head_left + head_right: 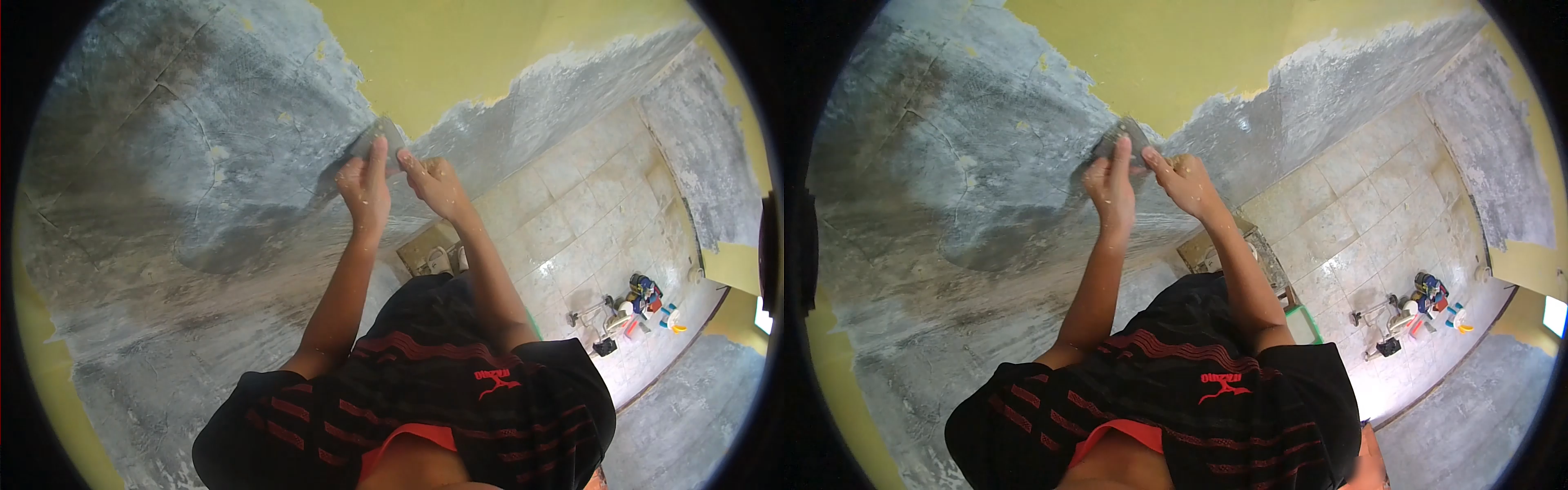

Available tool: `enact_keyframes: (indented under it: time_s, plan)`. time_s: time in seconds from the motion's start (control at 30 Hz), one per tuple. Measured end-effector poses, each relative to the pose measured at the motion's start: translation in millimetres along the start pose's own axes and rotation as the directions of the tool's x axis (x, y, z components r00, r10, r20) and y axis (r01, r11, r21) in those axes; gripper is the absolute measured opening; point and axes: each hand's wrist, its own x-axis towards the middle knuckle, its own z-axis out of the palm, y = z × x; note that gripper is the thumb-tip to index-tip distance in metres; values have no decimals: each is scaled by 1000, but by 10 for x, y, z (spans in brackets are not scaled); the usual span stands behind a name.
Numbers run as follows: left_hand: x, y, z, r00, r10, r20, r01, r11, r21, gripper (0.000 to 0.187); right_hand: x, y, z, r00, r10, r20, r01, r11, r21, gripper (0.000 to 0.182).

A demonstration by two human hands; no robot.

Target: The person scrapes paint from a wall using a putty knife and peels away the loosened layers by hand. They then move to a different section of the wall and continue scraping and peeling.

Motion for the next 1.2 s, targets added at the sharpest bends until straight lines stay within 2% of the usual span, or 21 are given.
enact_keyframes:
  time_s: [0.07, 0.17, 0.27, 0.3, 0.33, 0.43, 0.57, 0.67, 0.73, 1.0, 1.2]
  plan:
    - [106, 276, -20, 993, 82, -86, -88, 994, -72, 49, 12, -303, 13, 999, -44, 6, 44, 999, -22, 68]
    - [155, 723, -122, 995, 76, -70, -80, 995, -64, 49, -44, -597, 100, 989, -143, 21, 143, 989, 22, 68]
    - [108, 550, -115, 996, 64, -60, -69, 994, -84, 49, -99, -411, 164, 990, -139, -3, 139, 985, 99, 68]
    - [80, 454, -103, 998, 46, -47, -50, 995, -91, 49, -115, -308, 157, 996, -91, 1, 91, 990, 112, 68]
    - [68, 327, -107, 998, 54, -28, -55, 998, -25, 50, -126, -219, 160, 999, -42, 11, 40, 991, 127, 68]
    - [25, 150, -107, 996, 86, 20, -87, 994, 59, 53, -134, -20, 173, 999, -44, -4, 44, 993, 109, 69]
    - [106, 21, -161, 997, -4, 81, -1, 998, 62, 50, -115, 85, 250, 993, -83, -88, 87, 995, 46, 70]
    - [102, 25, -139, 997, -9, 73, 9, 1000, -3, 47, -168, 74, 282, 988, -75, -136, 86, 993, 78, 71]
    - [64, 148, -98, 998, 7, 68, -5, 999, -33, 46, -211, 1, 255, 997, -5, -78, 17, 988, 151, 75]
    - [64, 186, -101, 999, 15, 42, -14, 1000, -22, 43, -204, -143, 196, 999, -3, -53, 8, 994, 107, 76]
    - [75, 268, -70, 1000, -6, 22, 8, 992, -129, 41, -208, -191, 228, 994, -55, -96, 62, 995, 74, 74]
